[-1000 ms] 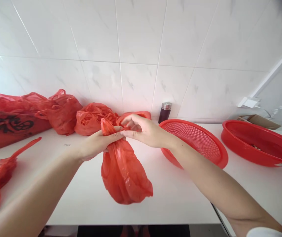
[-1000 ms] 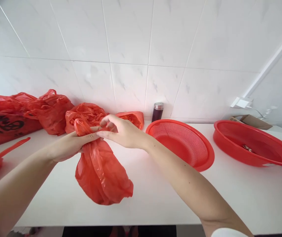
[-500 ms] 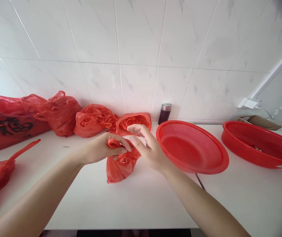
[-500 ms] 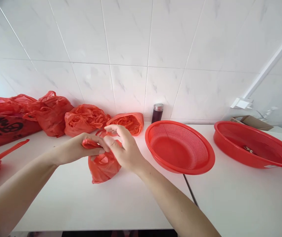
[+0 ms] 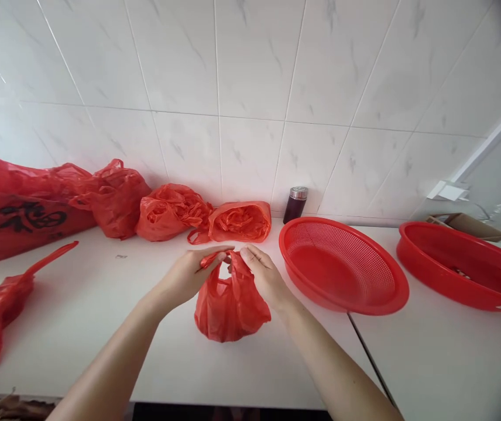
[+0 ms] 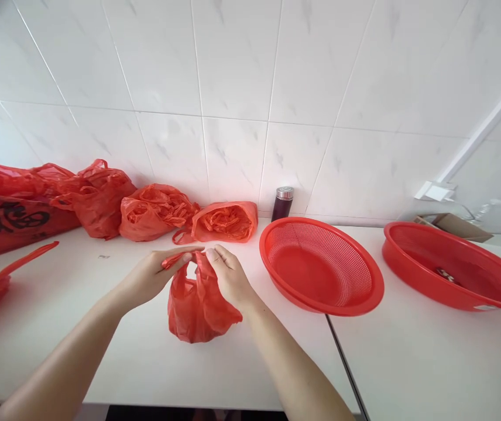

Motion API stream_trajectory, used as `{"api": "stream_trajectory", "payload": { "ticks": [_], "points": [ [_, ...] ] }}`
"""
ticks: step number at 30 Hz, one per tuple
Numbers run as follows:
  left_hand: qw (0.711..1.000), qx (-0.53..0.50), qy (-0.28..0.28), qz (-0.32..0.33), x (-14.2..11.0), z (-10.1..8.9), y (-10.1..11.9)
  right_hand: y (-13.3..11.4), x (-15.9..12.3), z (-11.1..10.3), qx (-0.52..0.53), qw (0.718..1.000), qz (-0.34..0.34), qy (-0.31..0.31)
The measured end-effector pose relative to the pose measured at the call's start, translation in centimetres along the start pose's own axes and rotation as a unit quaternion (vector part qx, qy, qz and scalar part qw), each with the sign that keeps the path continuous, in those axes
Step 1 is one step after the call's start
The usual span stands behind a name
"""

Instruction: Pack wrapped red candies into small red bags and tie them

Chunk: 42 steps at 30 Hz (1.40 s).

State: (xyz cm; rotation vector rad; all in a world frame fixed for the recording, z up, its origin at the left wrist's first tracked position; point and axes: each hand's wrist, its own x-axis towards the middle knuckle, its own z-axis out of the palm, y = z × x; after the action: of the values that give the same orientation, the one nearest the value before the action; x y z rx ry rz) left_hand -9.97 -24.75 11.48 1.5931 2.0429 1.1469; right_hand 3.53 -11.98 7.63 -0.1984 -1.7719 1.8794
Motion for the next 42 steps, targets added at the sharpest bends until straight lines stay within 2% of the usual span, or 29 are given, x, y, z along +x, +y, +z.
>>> {"api": "stream_trajectory", "payload": {
  "ticks": [2, 5, 7, 9, 12, 14, 16, 18, 21, 25, 30, 37, 42],
  "points": [
    [0.997, -0.033, 0.015, -0.064, -1.8, 0.3, -2.5, 2.0, 0.3, -1.0, -0.061, 0.993, 0.007, 0.097],
    [0.984, -0.037, 0.092, -0.148, -5.4, 1.9, -6.6, 6.1, 1.2, -2.9, -0.11, 0.972, 0.043, 0.202],
    [0.978, -0.044, 0.12, -0.167, -7.3, 3.5, -8.3, 8.3, 1.8, -3.7, -0.136, 0.963, 0.053, 0.225],
    [0.964, -0.083, 0.174, -0.183, -8.3, 5.1, -8.9, 9.4, 2.0, -3.7, -0.172, 0.954, 0.048, 0.241],
    [0.947, -0.093, 0.262, -0.163, -7.6, 7.1, -8.7, 9.4, 1.6, -2.3, -0.23, 0.943, 0.023, 0.24],
    [0.947, -0.064, 0.285, -0.132, -6.0, 7.9, -8.7, 9.0, 1.0, -1.0, -0.279, 0.936, -0.001, 0.215],
    [0.953, -0.041, 0.275, -0.118, -4.2, 8.5, -9.1, 9.2, 0.2, 0.0, -0.333, 0.927, -0.02, 0.173],
    [0.963, -0.019, 0.239, -0.121, -2.5, 9.0, -9.8, 9.9, -0.4, 0.4, -0.367, 0.92, -0.025, 0.133],
    [0.976, 0.031, 0.169, -0.134, -0.9, 9.4, -10.7, 11.1, -0.9, -0.6, -0.367, 0.923, -0.024, 0.11],
    [0.975, 0.104, 0.101, -0.166, -0.1, 8.7, -11.7, 11.8, -0.9, -3.3, -0.386, 0.916, -0.035, 0.102],
    [0.955, 0.181, 0.049, -0.229, 0.8, 7.4, -12.5, 12.8, 0.0, -5.8, -0.435, 0.895, -0.021, 0.098],
    [0.934, 0.245, -0.018, -0.26, 4.5, 7.1, -13.8, 14.9, 2.0, -6.3, -0.527, 0.842, 0.034, 0.104],
    [0.929, 0.284, -0.006, -0.238, 6.6, 7.9, -15.1, 15.5, 2.9, -6.1, -0.573, 0.804, 0.066, 0.145]
  ]
}}
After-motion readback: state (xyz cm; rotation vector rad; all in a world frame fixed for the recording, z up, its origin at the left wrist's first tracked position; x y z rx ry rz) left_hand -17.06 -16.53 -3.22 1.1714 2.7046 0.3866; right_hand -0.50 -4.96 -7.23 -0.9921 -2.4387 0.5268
